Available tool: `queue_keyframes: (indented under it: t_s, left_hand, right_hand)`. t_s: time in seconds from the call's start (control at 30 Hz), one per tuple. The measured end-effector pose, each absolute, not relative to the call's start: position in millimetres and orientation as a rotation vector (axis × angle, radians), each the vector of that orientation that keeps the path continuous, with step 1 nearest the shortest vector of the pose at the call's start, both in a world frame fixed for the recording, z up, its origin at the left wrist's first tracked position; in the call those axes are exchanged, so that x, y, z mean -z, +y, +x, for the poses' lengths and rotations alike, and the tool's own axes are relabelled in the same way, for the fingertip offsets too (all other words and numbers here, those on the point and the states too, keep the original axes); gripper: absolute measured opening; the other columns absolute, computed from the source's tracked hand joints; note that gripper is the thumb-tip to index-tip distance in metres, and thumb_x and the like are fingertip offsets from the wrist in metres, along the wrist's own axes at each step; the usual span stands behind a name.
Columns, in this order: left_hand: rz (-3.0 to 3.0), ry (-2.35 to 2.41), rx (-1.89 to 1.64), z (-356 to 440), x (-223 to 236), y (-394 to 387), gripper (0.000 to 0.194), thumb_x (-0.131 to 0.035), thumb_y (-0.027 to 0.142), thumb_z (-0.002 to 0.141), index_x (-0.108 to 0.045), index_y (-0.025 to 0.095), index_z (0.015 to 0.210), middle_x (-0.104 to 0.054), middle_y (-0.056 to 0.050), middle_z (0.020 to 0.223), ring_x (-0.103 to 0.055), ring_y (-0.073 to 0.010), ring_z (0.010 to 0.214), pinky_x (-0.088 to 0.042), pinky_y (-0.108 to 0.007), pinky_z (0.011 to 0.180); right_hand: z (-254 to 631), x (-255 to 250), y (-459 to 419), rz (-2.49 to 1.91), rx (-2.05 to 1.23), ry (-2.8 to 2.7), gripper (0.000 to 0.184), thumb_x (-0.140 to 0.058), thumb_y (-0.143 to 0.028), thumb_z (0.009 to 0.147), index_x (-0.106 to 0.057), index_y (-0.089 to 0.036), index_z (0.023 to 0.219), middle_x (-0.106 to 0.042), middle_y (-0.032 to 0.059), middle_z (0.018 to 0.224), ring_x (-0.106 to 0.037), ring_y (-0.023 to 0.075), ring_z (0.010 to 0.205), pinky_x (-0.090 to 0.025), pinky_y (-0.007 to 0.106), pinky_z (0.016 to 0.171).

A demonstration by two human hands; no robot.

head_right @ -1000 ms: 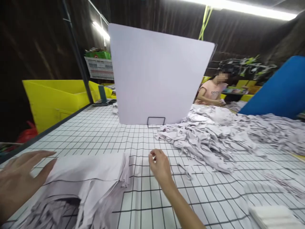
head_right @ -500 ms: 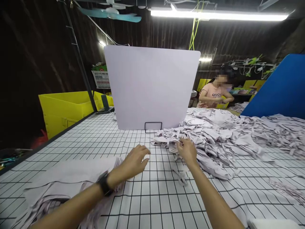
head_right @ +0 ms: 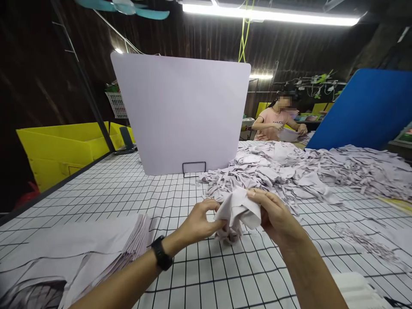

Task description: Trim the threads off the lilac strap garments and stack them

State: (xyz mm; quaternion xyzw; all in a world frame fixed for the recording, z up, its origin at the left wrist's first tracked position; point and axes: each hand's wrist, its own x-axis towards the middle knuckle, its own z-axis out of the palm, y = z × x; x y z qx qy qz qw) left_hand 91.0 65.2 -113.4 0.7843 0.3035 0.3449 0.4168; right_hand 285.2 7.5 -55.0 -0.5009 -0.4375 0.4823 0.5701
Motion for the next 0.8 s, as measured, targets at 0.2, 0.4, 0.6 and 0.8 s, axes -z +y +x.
queue_keyframes:
  t_s: [0.2,0.4,0.6,0.8]
  left_hand:
    - [1.443,0.636,-0.837,36,100,24,0.027,-0.068,0.037,0.083,-0.051,0.019,0.074,-0.053,0.003,0.067,-0.051,-0.0107,0.058,-0.041,-0.023,0.057]
    - [1.972,1.259,-0.730,-3,149,9,0.024,-0.056,0.016,0.084,-0.063,0.021,0.106,-0.065,-0.001,0.085,-0.061,-0.0191,0.082,-0.046,-0.031,0.074]
    - [2.203,1.375,-0.359,-8,179,-6,0.033,-0.054,0.017,0.089,-0.058,0.021,0.122,-0.064,-0.009,0.117,-0.059,-0.0262,0.114,-0.047,-0.042,0.099]
    - [2.225,1.511,-0.269,7,175,3,0.016,-0.048,0.008,0.087,-0.059,0.017,0.094,-0.064,-0.014,0.110,-0.057,-0.0312,0.109,-0.043,-0.050,0.094]
  right_hand:
    - [278,65,-22,-1.242,-1.128,-1.043,0.051,-0.083,-0.064,0.066,-0.056,-0.020,0.059,-0.047,-0.0017,0.056,-0.042,0.0121,0.051,-0.039,0.025,0.045]
    - [277,145,-43,-1.776,-0.708,-1.478,0.048,-0.069,-0.067,0.076,-0.059,-0.023,0.062,-0.058,0.0017,0.060,-0.051,0.0174,0.057,-0.040,0.029,0.053]
    - [269,192,-58,-1.953,-0.511,-1.603,0.039,-0.058,-0.060,0.084,-0.071,-0.024,0.090,-0.075,0.0095,0.093,-0.069,0.0280,0.081,-0.052,0.035,0.066]
    - [250,198,-44,-1.858,-0.444,-1.761,0.016,-0.058,-0.035,0.081,-0.069,-0.024,0.083,-0.070,0.0072,0.085,-0.067,0.0253,0.077,-0.053,0.036,0.068]
